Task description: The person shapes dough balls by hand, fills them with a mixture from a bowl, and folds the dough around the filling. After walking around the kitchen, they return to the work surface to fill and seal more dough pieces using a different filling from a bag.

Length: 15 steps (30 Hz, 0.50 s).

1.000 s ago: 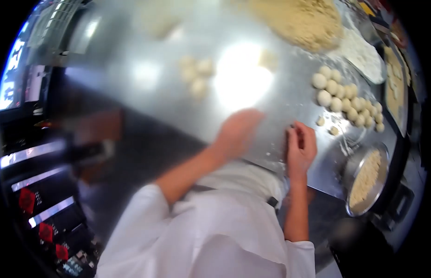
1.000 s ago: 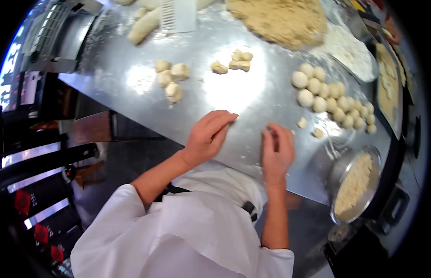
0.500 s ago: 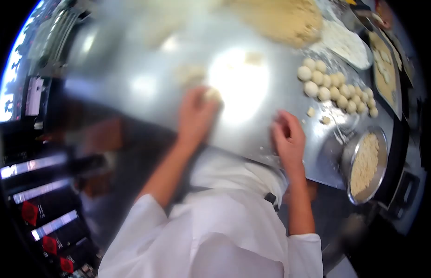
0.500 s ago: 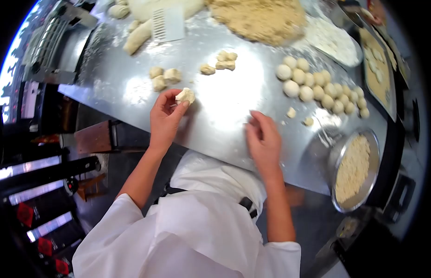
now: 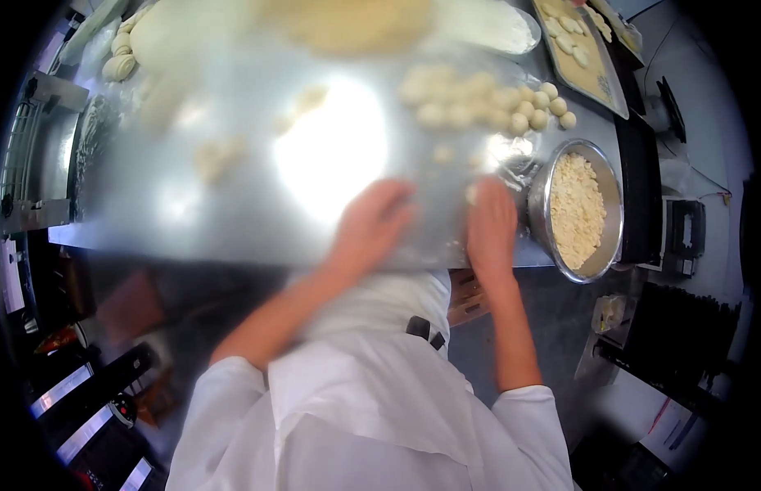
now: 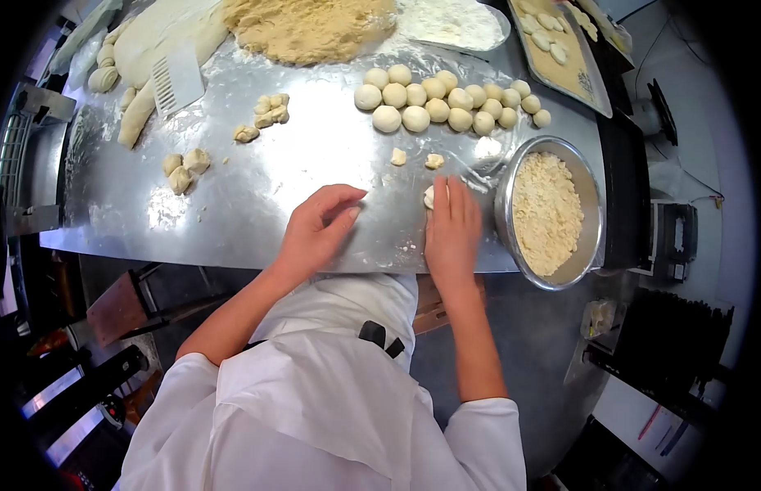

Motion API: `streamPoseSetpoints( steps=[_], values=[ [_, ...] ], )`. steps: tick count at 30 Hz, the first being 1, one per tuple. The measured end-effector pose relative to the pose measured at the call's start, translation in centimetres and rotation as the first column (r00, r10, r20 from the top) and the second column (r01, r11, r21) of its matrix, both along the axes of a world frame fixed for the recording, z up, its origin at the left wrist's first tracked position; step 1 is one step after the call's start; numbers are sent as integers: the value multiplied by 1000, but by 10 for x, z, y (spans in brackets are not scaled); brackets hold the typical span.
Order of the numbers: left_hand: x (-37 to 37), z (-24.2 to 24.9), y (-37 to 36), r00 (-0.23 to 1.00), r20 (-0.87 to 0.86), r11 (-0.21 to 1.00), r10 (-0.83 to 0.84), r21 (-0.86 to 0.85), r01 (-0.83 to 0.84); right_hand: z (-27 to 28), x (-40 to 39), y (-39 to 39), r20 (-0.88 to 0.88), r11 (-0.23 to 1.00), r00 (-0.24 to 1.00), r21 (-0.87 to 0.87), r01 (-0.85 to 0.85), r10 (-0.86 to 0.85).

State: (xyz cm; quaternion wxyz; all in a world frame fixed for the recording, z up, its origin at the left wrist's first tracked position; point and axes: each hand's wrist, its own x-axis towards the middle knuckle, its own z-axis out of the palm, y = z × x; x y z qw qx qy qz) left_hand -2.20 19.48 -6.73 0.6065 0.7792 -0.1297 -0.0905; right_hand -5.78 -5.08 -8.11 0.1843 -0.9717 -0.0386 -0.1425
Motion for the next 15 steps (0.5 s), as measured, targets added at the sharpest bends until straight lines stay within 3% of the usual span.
streamPoseSetpoints(
  steps=[2, 3, 4, 6, 7, 9, 10, 12, 15],
  values=[
    [4, -11, 5, 999, -27, 999, -32, 2, 32, 16, -12, 5, -73, 995, 997, -97, -24, 17],
    [3, -15, 7, 999, -26, 1000, -26, 15, 27, 11, -9, -6, -162, 999, 986, 0, -36, 36],
    [-1, -20, 9, 999, -36, 999, -36, 33, 37, 14, -5, -5, -126, 980, 992, 195, 52, -27],
    [4, -26, 7, 999, -15, 999, -28, 22, 29, 29, 27, 1, -60, 809, 981, 558, 185, -183],
    [5, -26, 5, 999, -20, 1000, -29, 8, 29, 40, 42, 3, -36, 825, 977, 529, 198, -212],
    [6, -26, 4, 998, -41, 999, -37, -17, 36, -1, 68, -1, 9, 942, 950, 132, 309, -313],
    [7, -26, 3, 997, -57, 999, -44, -27, 43, -8, 75, 6, 44, 934, 937, -77, 350, -348],
    [10, -27, 5, 995, -90, 999, -38, -20, 36, -5, 79, 14, -217, 932, 908, -31, 362, -359],
    [10, -24, 1, 992, -119, 999, -48, 6, 49, 1, 73, 15, -186, 932, 915, -16, 361, -357]
  ],
)
